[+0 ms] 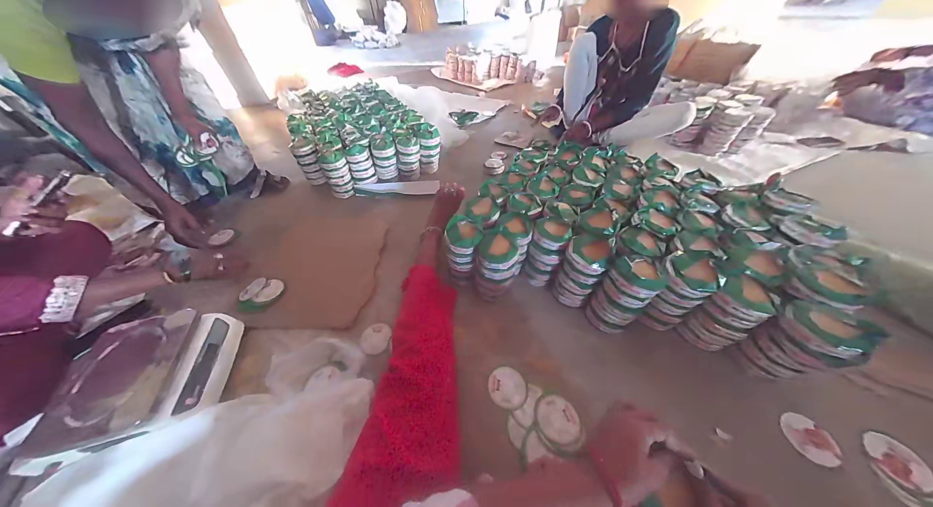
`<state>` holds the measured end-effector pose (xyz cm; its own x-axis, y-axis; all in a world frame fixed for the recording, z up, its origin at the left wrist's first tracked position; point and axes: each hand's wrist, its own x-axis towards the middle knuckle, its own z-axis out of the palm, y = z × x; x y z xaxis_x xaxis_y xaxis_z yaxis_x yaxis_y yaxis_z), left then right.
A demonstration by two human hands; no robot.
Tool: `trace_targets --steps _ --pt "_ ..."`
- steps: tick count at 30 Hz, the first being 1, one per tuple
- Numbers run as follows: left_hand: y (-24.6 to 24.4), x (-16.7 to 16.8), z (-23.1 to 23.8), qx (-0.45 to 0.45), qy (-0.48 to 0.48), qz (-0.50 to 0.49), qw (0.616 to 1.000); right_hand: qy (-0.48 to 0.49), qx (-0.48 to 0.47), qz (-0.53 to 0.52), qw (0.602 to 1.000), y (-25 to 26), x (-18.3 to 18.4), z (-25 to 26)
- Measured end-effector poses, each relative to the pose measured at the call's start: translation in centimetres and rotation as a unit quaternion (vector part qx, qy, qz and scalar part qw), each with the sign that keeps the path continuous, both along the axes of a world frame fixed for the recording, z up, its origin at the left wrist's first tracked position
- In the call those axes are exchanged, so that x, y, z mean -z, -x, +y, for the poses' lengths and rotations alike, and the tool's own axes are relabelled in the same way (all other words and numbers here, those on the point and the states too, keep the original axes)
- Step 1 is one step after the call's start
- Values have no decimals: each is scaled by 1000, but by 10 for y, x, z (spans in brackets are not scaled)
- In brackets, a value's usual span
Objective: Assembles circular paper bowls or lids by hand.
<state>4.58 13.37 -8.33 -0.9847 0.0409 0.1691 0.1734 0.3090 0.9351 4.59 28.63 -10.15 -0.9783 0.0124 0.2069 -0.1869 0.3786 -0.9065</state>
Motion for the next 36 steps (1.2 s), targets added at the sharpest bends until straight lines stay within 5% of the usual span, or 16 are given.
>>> trace_targets --steps 4,10,16,23,25,28,30,33,36 --pt "-12 5 4 -41 114 145 982 -43 21 52 997 -3 1 2" --pt "-36 -5 -9 44 275 154 948 -156 5 145 977 -10 -5 1" --pt "-51 -1 -17 121 292 54 947 -315 -62 190 928 -35 -15 -2" --pt "-49 19 -25 127 300 146 934 -354 -50 140 923 -53 -27 0" --pt "-44 19 -21 114 319 184 923 -316 -77 84 942 -51 -35 3" --pt "-40 19 -19 101 349 210 908 -109 -123 -3 986 -51 -35 26" --pt "-40 18 -21 96 370 221 897 -43 -45 -37 997 -60 -22 48" --pt "-41 26 -23 89 365 248 893 -335 84 -203 916 -75 -1 84" --pt "-40 36 -21 59 344 276 896 -417 64 -361 831 -84 12 93"
